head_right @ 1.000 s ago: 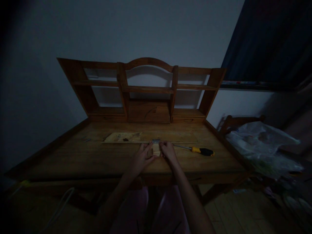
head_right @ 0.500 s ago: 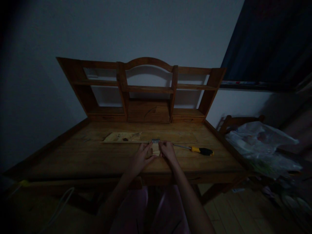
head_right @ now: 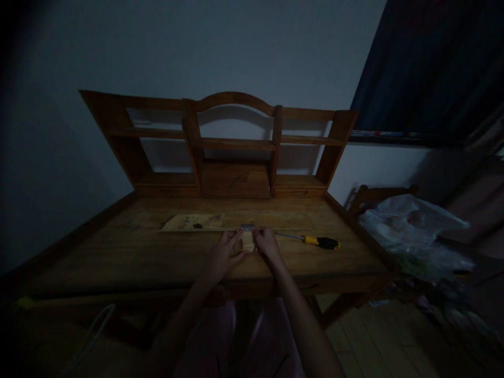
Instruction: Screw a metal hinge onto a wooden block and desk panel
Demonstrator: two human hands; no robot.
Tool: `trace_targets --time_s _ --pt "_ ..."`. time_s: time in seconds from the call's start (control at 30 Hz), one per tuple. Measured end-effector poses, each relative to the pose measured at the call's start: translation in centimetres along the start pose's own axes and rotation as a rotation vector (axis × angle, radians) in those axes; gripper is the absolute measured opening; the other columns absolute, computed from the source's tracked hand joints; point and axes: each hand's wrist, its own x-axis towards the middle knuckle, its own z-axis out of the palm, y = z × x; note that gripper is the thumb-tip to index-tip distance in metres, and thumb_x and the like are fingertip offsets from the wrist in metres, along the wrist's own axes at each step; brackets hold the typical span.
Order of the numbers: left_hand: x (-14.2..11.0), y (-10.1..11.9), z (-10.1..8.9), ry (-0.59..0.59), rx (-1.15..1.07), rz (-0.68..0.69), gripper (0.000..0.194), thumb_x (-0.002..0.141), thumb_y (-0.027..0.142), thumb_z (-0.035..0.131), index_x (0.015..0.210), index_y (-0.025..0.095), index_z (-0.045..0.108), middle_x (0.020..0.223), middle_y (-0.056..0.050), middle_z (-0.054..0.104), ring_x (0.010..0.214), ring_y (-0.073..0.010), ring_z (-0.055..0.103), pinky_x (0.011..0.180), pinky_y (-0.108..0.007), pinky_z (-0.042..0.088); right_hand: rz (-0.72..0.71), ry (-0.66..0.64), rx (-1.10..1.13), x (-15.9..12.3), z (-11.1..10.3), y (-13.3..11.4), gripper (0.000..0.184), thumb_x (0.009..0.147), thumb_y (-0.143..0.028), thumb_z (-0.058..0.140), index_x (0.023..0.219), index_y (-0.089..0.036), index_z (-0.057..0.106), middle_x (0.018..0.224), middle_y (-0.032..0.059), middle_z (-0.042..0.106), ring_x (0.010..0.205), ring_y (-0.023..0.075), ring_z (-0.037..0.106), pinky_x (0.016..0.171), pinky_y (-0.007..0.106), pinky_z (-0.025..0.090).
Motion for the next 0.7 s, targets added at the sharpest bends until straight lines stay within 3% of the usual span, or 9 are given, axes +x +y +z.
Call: trace_targets --time_s 0.27,0.7 --pt "-0.23 0.03 -0.12 0.006 -0.003 0.029 0.064 0.091 0.049 0.059 0.149 0.029 0.041 0.129 -0.008 0.049 0.112 -0.0232 0.06 0.094 -0.034 0.051 0.013 -0.009 0.021 0.14 0.07 0.29 0.03 0.095 -0.039 0.044 0.084 -0.017 0.062 0.037 -0.005 0.047 0.031 0.0112 0.041 0.036 0.021 0.028" --pt "-0.31 0.37 -0.49 0.009 0.028 0.009 0.063 0.091 0.051 0.059 0.148 0.028 0.043 0.129 -0.009 0.049 0.107 -0.0227 0.062 0.091 -0.034 0.051 -0.007 0.0 -0.001 -0.03 0.1 0.09 0.032 0.095 -0.038 0.044 0.072 -0.019 0.056 0.038 -0.0042 0.046 0.031 0.0105 0.04 0.038 0.021 0.028"
